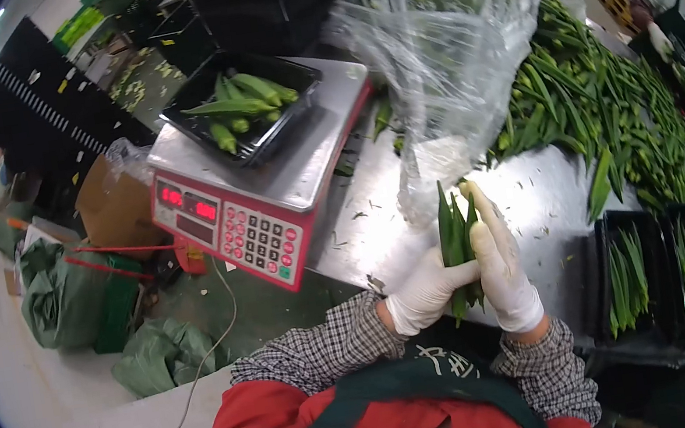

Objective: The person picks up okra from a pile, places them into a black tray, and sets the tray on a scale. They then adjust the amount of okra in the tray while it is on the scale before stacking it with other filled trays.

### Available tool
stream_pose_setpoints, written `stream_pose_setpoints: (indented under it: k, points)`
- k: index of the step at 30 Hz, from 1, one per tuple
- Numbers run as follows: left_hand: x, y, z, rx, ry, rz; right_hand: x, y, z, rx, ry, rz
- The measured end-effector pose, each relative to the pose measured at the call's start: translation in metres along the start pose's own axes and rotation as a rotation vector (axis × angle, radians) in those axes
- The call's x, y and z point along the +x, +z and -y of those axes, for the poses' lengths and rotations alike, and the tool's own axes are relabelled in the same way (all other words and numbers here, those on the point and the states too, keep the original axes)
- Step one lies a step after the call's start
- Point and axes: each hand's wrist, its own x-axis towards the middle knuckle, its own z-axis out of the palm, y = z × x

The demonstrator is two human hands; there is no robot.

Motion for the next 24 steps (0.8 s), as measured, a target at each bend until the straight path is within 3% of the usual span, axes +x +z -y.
stream_pose_setpoints:
  k: [4, 5, 8, 9, 10, 13, 14, 17, 19, 22, 24]
  points:
    - [-0.023, 0.018, -0.049, 0.073, 0.199, -0.122, -0.002, -0.014, 0.009, -0.047, -0.095, -0.059]
    - [-0.037, 0.029, -0.079, 0.201, 0.353, -0.234, -0.003, -0.017, 0.01, -0.007, -0.058, -0.06]
    - [-0.055, 0.018, -0.158, 0.315, 0.811, -0.272, -0.008, -0.026, 0.007, 0.122, 0.071, -0.047]
    - [-0.062, 0.013, -0.185, 0.416, 0.831, -0.335, -0.009, -0.027, 0.008, 0.117, 0.066, -0.046]
    - [-0.059, 0.003, -0.206, 0.257, 0.859, -0.357, -0.009, -0.028, 0.008, 0.112, 0.059, -0.045]
    - [-0.051, -0.055, -0.255, 0.185, 0.661, -0.496, -0.01, -0.028, 0.005, 0.111, 0.06, -0.023]
    - [-0.051, -0.082, -0.269, 0.24, 0.556, -0.46, -0.01, -0.029, 0.004, 0.111, 0.065, -0.014]
    - [-0.065, -0.049, -0.268, 0.329, 0.488, -0.679, -0.011, -0.032, 0.004, 0.107, 0.061, 0.012]
    - [-0.08, -0.039, -0.27, 0.396, 0.427, -0.801, -0.012, -0.035, 0.009, 0.196, 0.169, -0.029]
    - [-0.099, -0.047, -0.297, 0.693, 0.495, -0.659, -0.013, -0.038, 0.0, 0.169, 0.17, -0.04]
    - [-0.111, -0.048, -0.312, 1.031, 0.648, -0.624, -0.011, -0.039, -0.005, 0.148, 0.14, -0.037]
